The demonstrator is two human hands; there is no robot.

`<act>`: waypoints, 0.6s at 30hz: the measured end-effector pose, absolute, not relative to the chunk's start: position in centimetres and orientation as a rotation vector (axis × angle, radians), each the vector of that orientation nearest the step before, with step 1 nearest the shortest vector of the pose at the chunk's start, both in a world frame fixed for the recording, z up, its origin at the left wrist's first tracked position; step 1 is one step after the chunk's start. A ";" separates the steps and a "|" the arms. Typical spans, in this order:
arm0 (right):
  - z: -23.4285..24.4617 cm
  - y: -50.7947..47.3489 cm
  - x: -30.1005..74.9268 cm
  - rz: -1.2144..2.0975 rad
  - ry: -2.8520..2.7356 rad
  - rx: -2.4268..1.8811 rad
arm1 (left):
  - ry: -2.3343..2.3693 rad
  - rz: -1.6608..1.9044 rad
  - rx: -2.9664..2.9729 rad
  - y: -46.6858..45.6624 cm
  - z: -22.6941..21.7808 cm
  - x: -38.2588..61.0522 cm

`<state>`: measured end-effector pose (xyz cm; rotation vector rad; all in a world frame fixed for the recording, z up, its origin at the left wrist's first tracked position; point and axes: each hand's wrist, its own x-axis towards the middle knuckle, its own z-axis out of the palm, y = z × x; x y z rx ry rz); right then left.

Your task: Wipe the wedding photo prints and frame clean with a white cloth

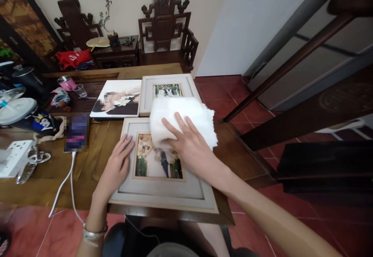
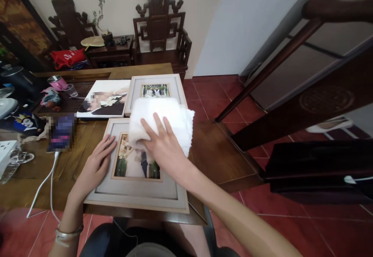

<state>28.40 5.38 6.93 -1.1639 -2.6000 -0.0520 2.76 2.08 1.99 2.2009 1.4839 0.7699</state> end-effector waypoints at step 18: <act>5.9 -2.4 27.2 0.540 -2.811 -0.982 | 1.527 0.647 2.301 2.1 1.9 2.7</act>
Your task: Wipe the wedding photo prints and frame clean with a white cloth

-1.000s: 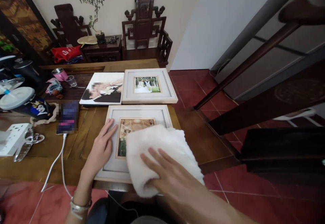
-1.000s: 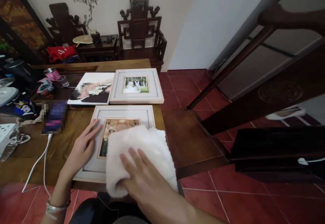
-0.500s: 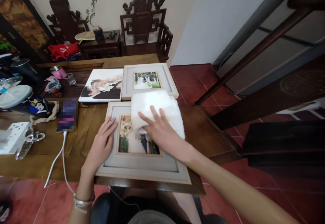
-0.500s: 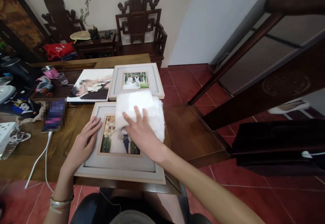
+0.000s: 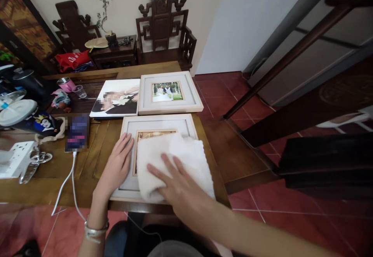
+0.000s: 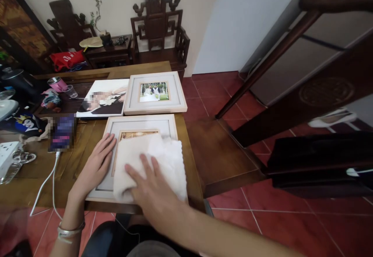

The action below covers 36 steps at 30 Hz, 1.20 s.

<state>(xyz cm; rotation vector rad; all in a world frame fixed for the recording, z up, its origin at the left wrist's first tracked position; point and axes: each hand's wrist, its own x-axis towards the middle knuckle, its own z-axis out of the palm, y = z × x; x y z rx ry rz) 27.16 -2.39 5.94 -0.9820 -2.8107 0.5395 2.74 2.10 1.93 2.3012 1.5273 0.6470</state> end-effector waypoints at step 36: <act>8.0 -4.2 30.5 0.572 -2.972 -0.996 | 1.542 0.784 2.208 2.2 1.7 3.2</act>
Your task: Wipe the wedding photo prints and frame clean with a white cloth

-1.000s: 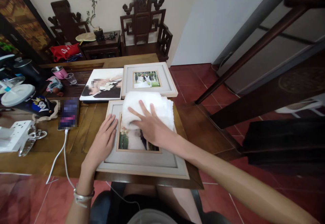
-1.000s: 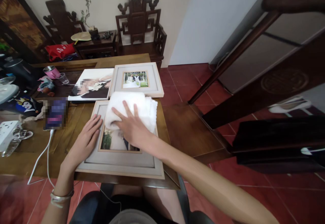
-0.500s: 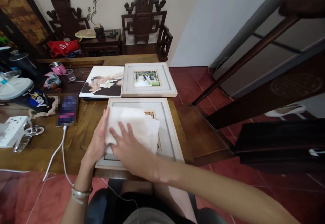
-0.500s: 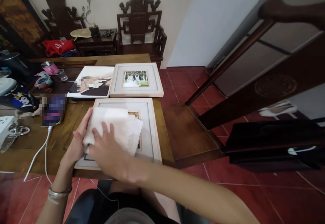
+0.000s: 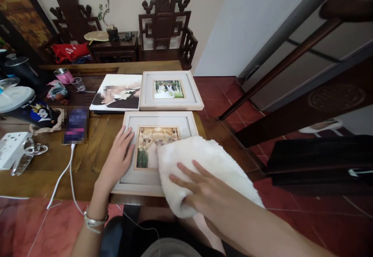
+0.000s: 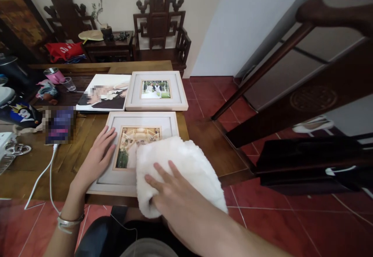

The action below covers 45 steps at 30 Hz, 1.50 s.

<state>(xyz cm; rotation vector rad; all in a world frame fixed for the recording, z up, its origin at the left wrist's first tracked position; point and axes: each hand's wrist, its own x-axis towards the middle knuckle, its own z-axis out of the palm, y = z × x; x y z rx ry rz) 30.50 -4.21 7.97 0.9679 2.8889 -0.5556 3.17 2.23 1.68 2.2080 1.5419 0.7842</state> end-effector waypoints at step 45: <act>7.2 -6.1 33.1 -0.525 2.875 1.386 | 1.540 0.798 2.248 2.2 1.4 2.7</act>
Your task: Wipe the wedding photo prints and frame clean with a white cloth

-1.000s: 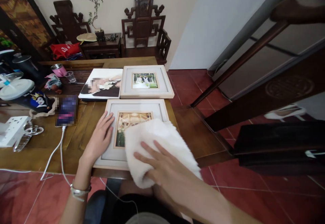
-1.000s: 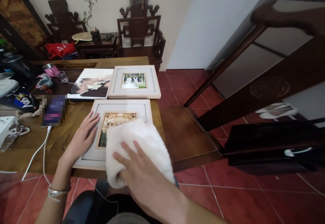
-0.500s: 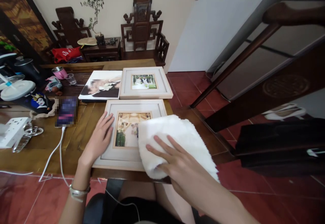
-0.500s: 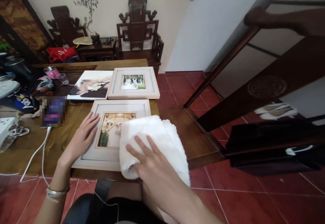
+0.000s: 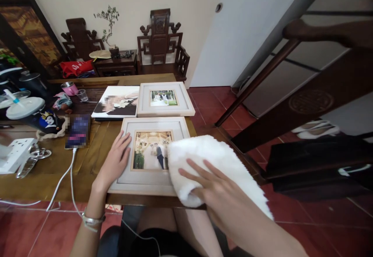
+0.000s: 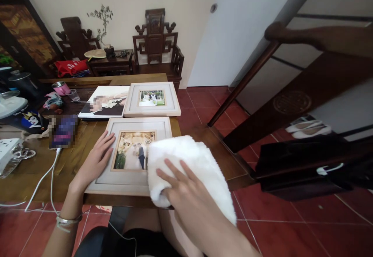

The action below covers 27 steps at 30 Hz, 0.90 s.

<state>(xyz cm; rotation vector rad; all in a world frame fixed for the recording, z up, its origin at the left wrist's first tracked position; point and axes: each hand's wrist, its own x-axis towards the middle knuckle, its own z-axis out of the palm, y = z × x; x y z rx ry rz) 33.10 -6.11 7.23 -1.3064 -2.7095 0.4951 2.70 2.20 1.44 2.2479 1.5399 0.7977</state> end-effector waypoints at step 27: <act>7.1 8.8 23.1 0.071 -2.871 -1.401 | 1.453 0.871 2.220 2.3 0.6 2.4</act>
